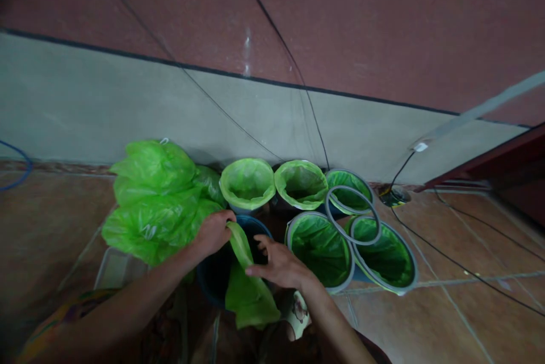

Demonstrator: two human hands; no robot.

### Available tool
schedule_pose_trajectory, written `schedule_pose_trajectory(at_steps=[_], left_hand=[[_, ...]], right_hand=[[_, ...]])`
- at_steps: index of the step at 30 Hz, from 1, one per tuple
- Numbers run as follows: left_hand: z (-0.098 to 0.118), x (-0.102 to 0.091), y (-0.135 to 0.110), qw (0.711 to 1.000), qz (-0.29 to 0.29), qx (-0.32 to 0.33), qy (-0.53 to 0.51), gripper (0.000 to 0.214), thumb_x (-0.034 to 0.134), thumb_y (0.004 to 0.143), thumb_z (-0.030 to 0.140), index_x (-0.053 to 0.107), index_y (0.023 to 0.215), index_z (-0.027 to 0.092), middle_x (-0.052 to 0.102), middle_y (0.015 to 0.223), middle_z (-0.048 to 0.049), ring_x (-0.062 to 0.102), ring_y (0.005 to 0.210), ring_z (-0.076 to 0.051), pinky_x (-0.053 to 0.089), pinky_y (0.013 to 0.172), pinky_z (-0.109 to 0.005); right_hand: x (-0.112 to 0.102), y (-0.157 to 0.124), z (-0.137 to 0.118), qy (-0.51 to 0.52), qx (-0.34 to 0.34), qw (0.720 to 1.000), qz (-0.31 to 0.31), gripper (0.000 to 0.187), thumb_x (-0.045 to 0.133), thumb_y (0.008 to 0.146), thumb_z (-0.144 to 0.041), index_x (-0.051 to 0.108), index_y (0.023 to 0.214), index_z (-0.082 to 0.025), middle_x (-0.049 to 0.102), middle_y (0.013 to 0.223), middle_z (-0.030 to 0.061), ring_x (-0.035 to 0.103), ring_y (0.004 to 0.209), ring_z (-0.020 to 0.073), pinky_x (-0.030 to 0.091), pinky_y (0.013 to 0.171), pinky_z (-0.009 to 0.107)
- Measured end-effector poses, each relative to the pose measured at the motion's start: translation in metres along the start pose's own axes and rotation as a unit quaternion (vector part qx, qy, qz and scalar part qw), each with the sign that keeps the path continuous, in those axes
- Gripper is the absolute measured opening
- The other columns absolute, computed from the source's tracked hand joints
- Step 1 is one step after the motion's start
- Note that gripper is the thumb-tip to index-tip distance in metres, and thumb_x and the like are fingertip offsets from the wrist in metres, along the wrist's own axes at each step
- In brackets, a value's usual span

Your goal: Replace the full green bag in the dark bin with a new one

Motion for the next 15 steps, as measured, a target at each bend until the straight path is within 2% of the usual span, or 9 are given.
schedule_pose_trajectory(at_steps=[1,3,5,7,11,15], left_hand=[[0.003,0.004,0.000,1.000,-0.001,0.006,-0.014,0.026,0.050,0.071,0.009,0.064,0.090,0.020,0.068,0.091,-0.0018,0.061,0.085,-0.015,0.044,0.081,-0.024],[0.011,0.010,-0.002,0.999,-0.008,0.018,-0.029,0.024,0.050,0.072,0.012,0.064,0.089,0.020,0.068,0.090,-0.0023,0.061,0.085,-0.015,0.044,0.081,-0.025],[0.017,0.014,-0.004,0.999,-0.020,0.029,-0.025,0.021,0.049,0.075,0.014,0.064,0.088,0.020,0.068,0.089,-0.0031,0.061,0.084,-0.016,0.045,0.081,-0.026],[0.020,0.015,-0.005,0.999,-0.029,0.035,0.001,0.019,0.048,0.077,0.015,0.063,0.088,0.019,0.067,0.091,-0.0043,0.061,0.084,-0.016,0.045,0.081,-0.027],[0.009,0.009,-0.006,0.995,-0.047,0.018,0.088,0.028,0.045,0.076,0.007,0.062,0.096,0.016,0.065,0.099,-0.0089,0.062,0.092,-0.019,0.046,0.082,-0.029],[-0.012,-0.003,-0.007,0.989,-0.061,-0.027,0.135,0.032,0.042,0.075,0.003,0.062,0.098,0.014,0.065,0.100,-0.0132,0.063,0.093,-0.024,0.047,0.079,-0.032]], right_hand=[[0.006,0.006,-0.005,0.001,0.002,0.999,0.051,0.076,0.072,0.067,-0.041,0.044,0.135,-0.019,0.064,0.112,0.0096,0.060,0.094,0.0209,0.046,0.078,0.030],[0.019,0.017,-0.011,-0.023,0.020,0.992,0.120,0.062,0.064,0.075,-0.038,0.047,0.131,-0.017,0.067,0.102,0.0092,0.063,0.088,0.0204,0.046,0.074,0.030],[0.030,0.027,-0.015,-0.074,0.041,0.984,0.157,0.041,0.055,0.082,-0.029,0.055,0.121,-0.018,0.069,0.089,0.0066,0.064,0.078,0.0190,0.045,0.070,0.027],[0.033,0.032,-0.015,-0.133,0.055,0.974,0.177,0.033,0.048,0.083,-0.021,0.059,0.115,-0.019,0.070,0.085,0.0062,0.065,0.076,0.0186,0.044,0.071,0.027],[0.014,0.028,-0.007,-0.218,0.088,0.956,0.176,0.034,0.043,0.084,-0.015,0.063,0.111,-0.019,0.072,0.093,0.0081,0.066,0.086,0.0190,0.042,0.078,0.026],[-0.021,0.011,0.011,-0.311,0.157,0.929,0.120,0.032,0.040,0.084,-0.011,0.068,0.097,-0.017,0.071,0.094,0.0123,0.065,0.092,0.0229,0.043,0.079,0.030]])
Point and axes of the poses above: each hand's wrist, its own y-axis towards the middle knuckle, its own x-axis out of the palm, z = x × y, the point moved 1 cm from there along y, towards the middle knuckle
